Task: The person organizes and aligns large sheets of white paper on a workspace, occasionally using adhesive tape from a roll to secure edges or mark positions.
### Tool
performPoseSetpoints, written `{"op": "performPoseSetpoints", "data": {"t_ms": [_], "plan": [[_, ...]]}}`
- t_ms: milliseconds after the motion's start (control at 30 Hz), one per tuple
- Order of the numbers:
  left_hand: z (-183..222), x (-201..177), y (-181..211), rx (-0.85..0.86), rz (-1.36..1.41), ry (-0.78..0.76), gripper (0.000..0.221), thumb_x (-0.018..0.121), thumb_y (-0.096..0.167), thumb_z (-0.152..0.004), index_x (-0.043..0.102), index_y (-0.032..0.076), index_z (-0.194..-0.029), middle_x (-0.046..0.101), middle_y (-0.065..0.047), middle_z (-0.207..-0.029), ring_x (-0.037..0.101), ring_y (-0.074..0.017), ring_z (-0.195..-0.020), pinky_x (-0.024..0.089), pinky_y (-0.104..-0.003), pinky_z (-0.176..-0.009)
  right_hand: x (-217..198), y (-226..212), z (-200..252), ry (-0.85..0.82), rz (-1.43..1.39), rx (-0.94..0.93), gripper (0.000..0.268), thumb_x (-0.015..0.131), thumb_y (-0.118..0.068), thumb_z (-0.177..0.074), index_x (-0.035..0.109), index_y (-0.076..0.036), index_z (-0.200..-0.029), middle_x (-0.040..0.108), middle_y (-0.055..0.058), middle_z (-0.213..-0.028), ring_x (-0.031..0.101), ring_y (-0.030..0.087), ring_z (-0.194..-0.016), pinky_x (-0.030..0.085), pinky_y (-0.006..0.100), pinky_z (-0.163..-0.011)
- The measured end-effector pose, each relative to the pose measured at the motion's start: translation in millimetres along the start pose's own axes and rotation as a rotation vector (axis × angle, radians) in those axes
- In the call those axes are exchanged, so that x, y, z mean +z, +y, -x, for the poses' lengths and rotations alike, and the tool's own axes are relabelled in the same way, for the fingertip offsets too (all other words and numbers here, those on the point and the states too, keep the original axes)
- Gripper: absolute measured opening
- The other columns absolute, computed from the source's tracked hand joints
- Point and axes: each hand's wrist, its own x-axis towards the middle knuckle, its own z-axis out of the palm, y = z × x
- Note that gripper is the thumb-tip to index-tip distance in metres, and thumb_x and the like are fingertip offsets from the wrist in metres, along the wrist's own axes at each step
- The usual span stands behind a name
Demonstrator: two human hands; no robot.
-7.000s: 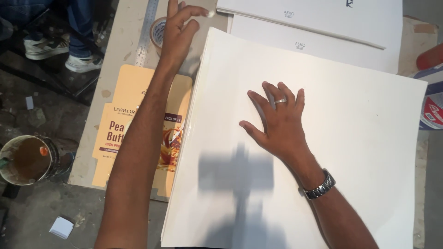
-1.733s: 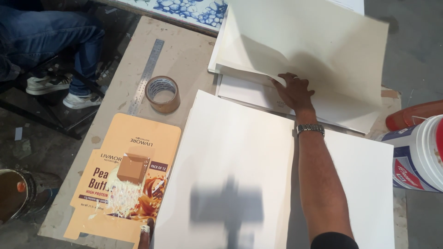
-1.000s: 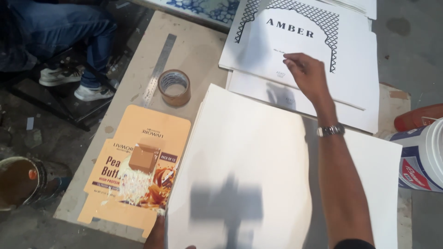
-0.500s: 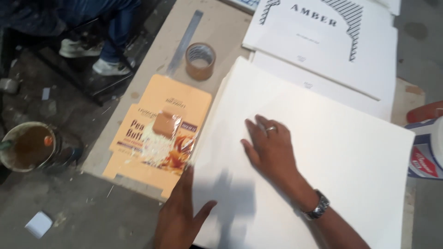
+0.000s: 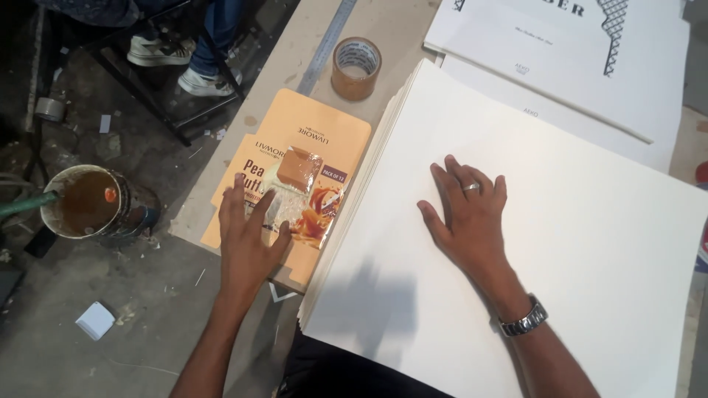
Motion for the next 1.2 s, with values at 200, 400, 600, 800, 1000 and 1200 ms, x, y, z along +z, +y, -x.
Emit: {"op": "performPoseSetpoints", "data": {"t_ms": [200, 400, 600, 800, 1000, 1200], "plan": [[-6, 23, -31, 0.045, -0.276, -0.065, 0.054, 0.076, 0.035, -0.08, 0.071, 0.012, -0.129, 0.029, -0.022, -0.165, 0.024, -0.0542, -0.148, 0.027, -0.07, -0.114, 0, 1, 0, -0.013, -0.007, 0.009, 0.059, 0.066, -0.039, -0.096, 0.054, -0.011, -0.147, 0.049, 0.012, -0.155, 0.041, 0.034, -0.139, 0.017, 0.072, -0.116], [-8, 27, -35, 0.066, -0.364, -0.115, 0.056, 0.07, 0.042, -0.082, 0.072, 0.014, -0.131, 0.029, -0.018, -0.167, 0.021, -0.052, -0.151, 0.019, -0.073, -0.116, -1, 2, 1, -0.022, -0.007, 0.012, 0.059, 0.065, -0.04, -0.097, 0.054, -0.011, -0.147, 0.048, 0.013, -0.155, 0.04, 0.034, -0.14, 0.017, 0.072, -0.116], [-10, 23, -35, 0.091, -0.379, -0.117, 0.051, 0.071, 0.038, -0.081, 0.074, 0.014, -0.126, 0.034, -0.015, -0.166, 0.023, -0.0505, -0.152, 0.019, -0.071, -0.119, -1, 1, 2, -0.021, -0.012, 0.01, 0.059, 0.066, -0.039, -0.097, 0.054, -0.011, -0.148, 0.048, 0.012, -0.155, 0.04, 0.033, -0.14, 0.016, 0.072, -0.117], [-3, 15, -34, 0.141, -0.42, -0.092, 0.037, 0.072, 0.033, -0.082, 0.075, 0.011, -0.111, 0.039, -0.014, -0.164, 0.027, -0.0458, -0.153, 0.022, -0.065, -0.123, -3, 0, 1, -0.019, -0.022, 0.006, 0.059, 0.066, -0.039, -0.097, 0.054, -0.011, -0.147, 0.048, 0.012, -0.155, 0.04, 0.033, -0.14, 0.017, 0.072, -0.116], [0, 4, -36, -0.269, 0.619, -0.143, 0.033, 0.057, 0.02, -0.084, 0.071, 0.008, -0.112, 0.041, -0.015, -0.165, 0.037, -0.0404, -0.148, 0.033, -0.055, -0.12, -2, 0, 3, -0.019, -0.02, 0.013, 0.059, 0.067, -0.04, -0.097, 0.055, -0.011, -0.147, 0.049, 0.012, -0.156, 0.039, 0.034, -0.14, 0.018, 0.072, -0.116], [-35, -17, 18, -0.508, 1.533, -0.387, 0.042, 0.052, 0.019, -0.089, 0.064, 0.0, -0.124, 0.046, -0.018, -0.161, 0.049, -0.0358, -0.142, 0.05, -0.054, -0.11, -4, -6, -1, -0.021, 0.093, 0.087, 0.066, 0.068, -0.051, -0.092, 0.057, -0.014, -0.145, 0.05, 0.011, -0.154, 0.035, 0.042, -0.143, 0.014, 0.079, -0.109]]}}
